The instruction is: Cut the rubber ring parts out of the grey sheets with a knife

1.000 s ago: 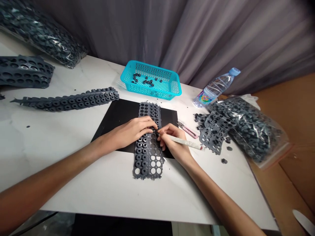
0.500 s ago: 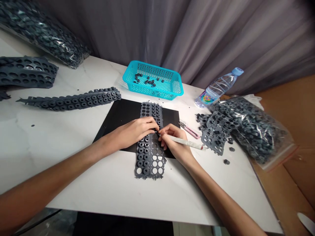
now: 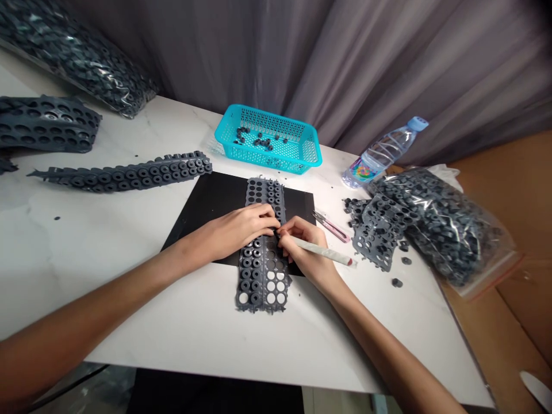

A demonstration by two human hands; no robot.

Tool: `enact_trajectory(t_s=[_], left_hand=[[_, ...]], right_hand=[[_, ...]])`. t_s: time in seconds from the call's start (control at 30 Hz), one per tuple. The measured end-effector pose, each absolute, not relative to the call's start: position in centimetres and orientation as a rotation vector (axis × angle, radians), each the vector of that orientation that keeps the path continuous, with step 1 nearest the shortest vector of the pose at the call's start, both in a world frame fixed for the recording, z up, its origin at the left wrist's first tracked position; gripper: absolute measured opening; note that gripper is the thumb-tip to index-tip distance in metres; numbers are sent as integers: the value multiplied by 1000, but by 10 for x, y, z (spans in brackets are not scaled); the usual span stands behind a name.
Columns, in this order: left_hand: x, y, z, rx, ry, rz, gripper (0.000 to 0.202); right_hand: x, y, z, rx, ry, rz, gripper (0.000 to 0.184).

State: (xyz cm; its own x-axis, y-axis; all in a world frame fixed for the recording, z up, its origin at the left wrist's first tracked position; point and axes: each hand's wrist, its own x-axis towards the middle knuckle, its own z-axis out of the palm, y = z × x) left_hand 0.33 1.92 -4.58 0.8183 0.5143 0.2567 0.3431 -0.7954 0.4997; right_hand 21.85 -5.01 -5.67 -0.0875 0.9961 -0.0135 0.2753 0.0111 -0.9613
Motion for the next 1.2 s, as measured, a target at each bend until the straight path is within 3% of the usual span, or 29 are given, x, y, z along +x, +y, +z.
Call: enact_trajectory(t_s=[0.3, 0.53, 1.2], left_hand=[[12, 10, -54, 2614, 664, 656, 32], [4, 19, -52, 2408, 671, 588, 25], [5, 19, -51, 2408, 705, 568, 22]], right_hand=[[215, -55, -55, -1419, -1638, 894, 10], [219, -52, -56, -1333, -1363, 1173, 9], [219, -50, -59, -1323, -1372, 1200, 2]])
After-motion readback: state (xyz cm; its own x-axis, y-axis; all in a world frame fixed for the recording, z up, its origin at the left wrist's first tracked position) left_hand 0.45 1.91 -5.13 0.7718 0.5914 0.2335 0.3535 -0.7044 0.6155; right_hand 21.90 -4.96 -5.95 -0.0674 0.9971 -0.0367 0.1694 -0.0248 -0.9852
